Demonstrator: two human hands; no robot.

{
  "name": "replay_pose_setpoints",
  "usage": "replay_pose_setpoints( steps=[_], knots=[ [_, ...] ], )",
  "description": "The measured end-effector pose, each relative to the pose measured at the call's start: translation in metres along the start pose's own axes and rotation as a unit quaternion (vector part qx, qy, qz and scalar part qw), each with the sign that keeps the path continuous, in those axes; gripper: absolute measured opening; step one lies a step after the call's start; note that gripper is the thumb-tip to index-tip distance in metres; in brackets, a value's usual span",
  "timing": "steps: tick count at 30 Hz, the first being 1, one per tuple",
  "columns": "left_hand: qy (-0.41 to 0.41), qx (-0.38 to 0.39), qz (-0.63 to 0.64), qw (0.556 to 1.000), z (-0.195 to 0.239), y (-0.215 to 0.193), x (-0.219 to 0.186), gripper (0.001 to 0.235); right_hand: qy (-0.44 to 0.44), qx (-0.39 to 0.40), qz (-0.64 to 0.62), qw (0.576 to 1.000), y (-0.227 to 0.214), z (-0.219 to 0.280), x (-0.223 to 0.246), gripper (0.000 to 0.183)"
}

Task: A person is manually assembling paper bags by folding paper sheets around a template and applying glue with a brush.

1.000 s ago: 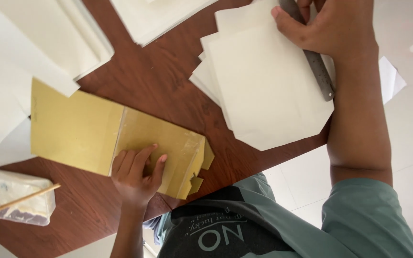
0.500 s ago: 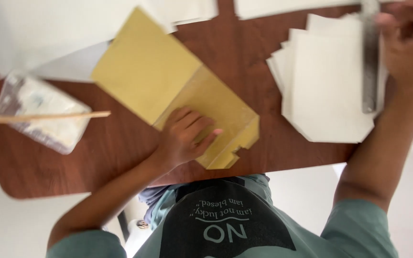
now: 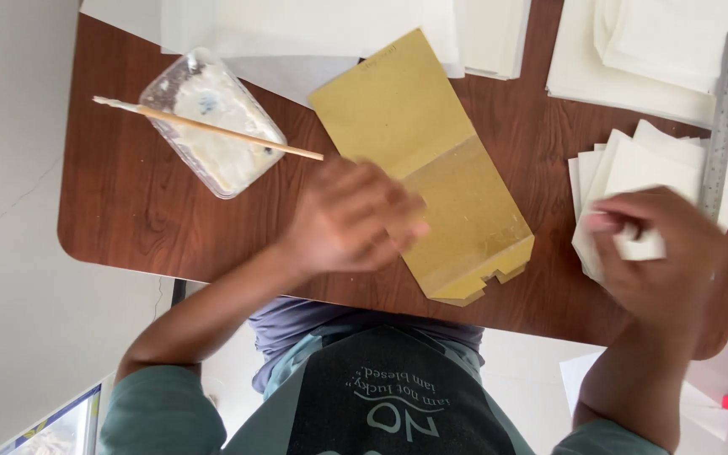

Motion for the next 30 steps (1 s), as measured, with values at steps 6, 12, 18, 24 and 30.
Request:
replay_pose_setpoints(
  steps=[6,12,18,24,30],
  knots=[
    [-0.166,0.057,-0.083,0.981,-0.041,-0.094,0.141,0.008,-0.125,0.174,0.017,0.977,0.1,-0.019,0.076,0.029],
    [-0.447,0.173,-0.233,0.846,0.014,-0.169,0.286,0.025,-0.065,0.269,0.043,0.96,0.158,-0.018,0.06,0.043],
    [-0.599,0.202,-0.284,0.721,0.1,-0.215,0.391,0.051,-0.02,0.302,0.021,0.953,0.192,-0.031,0.063,0.061],
    [-0.663,0.205,-0.268,0.668,0.128,-0.203,0.411,0.092,-0.036,0.239,0.048,0.969,0.212,-0.064,0.062,0.07],
    [-0.609,0.234,-0.254,0.714,0.135,-0.193,0.438,0.069,0.094,0.314,0.173,0.929,0.217,-0.083,0.038,0.072]
  ],
)
Point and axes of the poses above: each hand's wrist, its own z-axis away from the middle knuckle, its own y-axis out of the palm, x = y × z, the point moved 10 cm from there along -z, towards the middle knuckle, and after that the axes turned 14 degrees about -x, right-handed, at the moved point
